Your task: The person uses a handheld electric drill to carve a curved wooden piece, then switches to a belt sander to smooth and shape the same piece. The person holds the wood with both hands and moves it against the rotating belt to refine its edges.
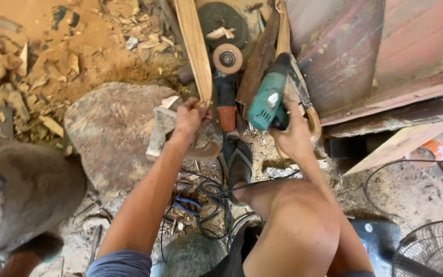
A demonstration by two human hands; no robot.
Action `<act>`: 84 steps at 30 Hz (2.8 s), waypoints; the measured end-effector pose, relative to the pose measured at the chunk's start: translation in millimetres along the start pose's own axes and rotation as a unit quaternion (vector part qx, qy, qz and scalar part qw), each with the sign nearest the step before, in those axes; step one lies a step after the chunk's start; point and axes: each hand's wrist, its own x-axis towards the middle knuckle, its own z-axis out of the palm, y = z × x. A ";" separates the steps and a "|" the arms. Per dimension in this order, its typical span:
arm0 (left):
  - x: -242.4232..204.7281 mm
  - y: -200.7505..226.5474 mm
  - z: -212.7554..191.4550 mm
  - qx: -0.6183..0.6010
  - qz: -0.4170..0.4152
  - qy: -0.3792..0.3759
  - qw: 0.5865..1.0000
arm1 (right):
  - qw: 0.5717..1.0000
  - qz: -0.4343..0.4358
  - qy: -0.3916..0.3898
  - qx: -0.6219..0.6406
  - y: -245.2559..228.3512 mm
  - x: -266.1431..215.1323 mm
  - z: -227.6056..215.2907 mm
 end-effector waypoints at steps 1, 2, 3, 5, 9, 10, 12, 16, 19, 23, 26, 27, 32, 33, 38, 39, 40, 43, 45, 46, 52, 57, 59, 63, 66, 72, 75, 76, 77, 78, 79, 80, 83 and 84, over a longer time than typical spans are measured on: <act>10.5 -3.8 0.0 0.012 0.000 0.007 1.000 | 1.000 0.002 -0.001 -0.011 12.3 -0.8 8.2; 18.3 -7.1 -1.5 0.036 -0.016 0.003 0.999 | 1.000 0.004 -0.002 -0.023 22.0 -1.2 16.9; 26.3 -6.1 -4.5 0.056 -0.027 0.003 0.998 | 0.999 -0.001 -0.004 -0.034 29.1 3.6 24.6; 34.6 -3.0 -5.3 0.118 -0.057 0.009 0.991 | 0.996 0.033 -0.025 -0.079 39.8 16.8 37.5; 22.3 13.0 9.2 0.474 0.085 0.073 0.873 | 0.989 0.053 -0.044 -0.132 52.5 34.8 48.0; 15.2 17.0 16.0 0.595 0.170 0.090 0.781 | 0.988 0.052 -0.038 -0.137 55.3 36.5 49.4; 5.0 21.3 40.8 0.568 0.186 0.145 0.788 | 0.987 0.053 -0.027 -0.148 61.1 35.6 48.3; 19.8 18.7 99.6 0.574 0.157 -0.079 0.800 | 0.983 0.089 -0.001 -0.159 68.0 20.8 36.1; 48.4 0.2 154.3 0.625 0.220 -0.061 0.747 | 0.984 0.106 0.027 -0.144 68.7 13.4 27.2; 75.0 -29.2 185.6 0.651 0.212 0.030 0.728 | 0.984 0.099 0.040 -0.143 79.6 1.9 14.7; 83.9 -30.5 187.4 0.590 0.169 0.042 0.789 | 0.985 0.113 0.037 -0.124 88.1 -5.6 8.8; 85.4 -24.3 183.8 0.553 0.157 0.043 0.817 | 0.986 0.118 0.040 -0.113 88.7 -6.8 9.8; 67.8 33.4 163.6 0.223 0.013 -0.031 0.974 | 0.989 0.079 0.038 -0.115 85.5 0.7 12.1; 55.6 44.5 150.2 0.149 -0.031 -0.042 0.987 | 0.988 0.083 0.031 -0.124 84.2 0.3 13.7; -38.4 85.4 68.3 -0.066 0.003 -0.153 0.986 | 0.987 0.082 -0.025 -0.139 75.5 10.1 31.5; -56.8 92.3 56.1 -0.104 -0.009 -0.164 0.981 | 0.985 0.071 -0.041 -0.150 72.9 17.1 37.3; -74.9 98.4 45.2 -0.143 -0.021 -0.175 0.974 | 0.984 0.061 -0.053 -0.160 69.2 22.3 44.2; -119.4 109.4 26.1 -0.140 0.010 -0.180 0.974 | 0.979 0.024 -0.078 -0.188 64.1 33.3 59.7; -145.3 111.9 15.8 -0.199 -0.011 -0.182 0.963 | 0.979 -0.009 -0.081 -0.189 67.0 35.6 67.7; -155.8 113.1 10.0 -0.228 -0.021 -0.183 0.956 | 0.978 0.005 -0.090 -0.188 70.3 36.3 70.7; -197.2 113.0 -21.1 0.023 0.145 -0.036 0.988 | 0.979 -0.040 -0.077 -0.184 93.8 32.7 82.8; -230.8 121.5 -38.0 0.321 0.322 0.120 0.882 | 0.990 -0.018 -0.139 -0.008 24.9 56.6 41.3; -245.9 125.6 -43.5 0.407 0.365 0.169 0.820 | 0.966 0.009 -0.175 0.192 -27.7 71.0 8.7; -282.2 139.5 -50.3 0.426 0.367 0.178 0.807 | 0.894 -0.068 -0.285 0.340 -146.1 73.1 -53.8; -312.8 145.3 -53.5 0.293 0.375 0.059 0.878 | 0.882 -0.105 -0.329 0.322 -215.5 53.9 -57.0; -367.6 139.5 -67.9 -0.064 0.217 -0.145 0.963 | 0.814 0.037 -0.292 0.500 -273.2 -3.9 21.3; -381.0 143.1 -103.0 0.007 0.132 -0.140 0.981 | 0.814 0.062 -0.261 0.516 -286.5 -23.4 61.1; -382.3 144.0 -115.7 0.025 0.076 -0.137 0.987 | 0.813 0.074 -0.251 0.521 -289.1 -24.2 68.9; -383.5 145.2 -136.3 0.058 0.059 -0.109 0.991 | 0.820 0.086 -0.247 0.510 -292.0 -22.3 77.5; -383.2 147.2 -164.0 0.090 0.040 -0.080 0.992 | 0.826 0.097 -0.243 0.498 -295.4 -16.4 85.5; -379.8 148.5 -192.9 0.144 0.015 -0.024 0.989 | 0.835 0.111 -0.240 0.482 -296.6 -11.6 91.1; -376.5 148.6 -224.1 0.197 -0.012 0.031 0.980 | 0.828 0.104 -0.242 0.495 -296.6 -7.4 97.1; -356.2 146.4 -303.1 -0.016 0.030 0.273 0.961 | 0.804 0.032 -0.209 0.555 -292.0 5.4 109.8; -348.9 143.8 -321.5 -0.074 0.054 0.331 0.939 | 0.791 -0.028 -0.189 0.581 -290.3 7.8 113.4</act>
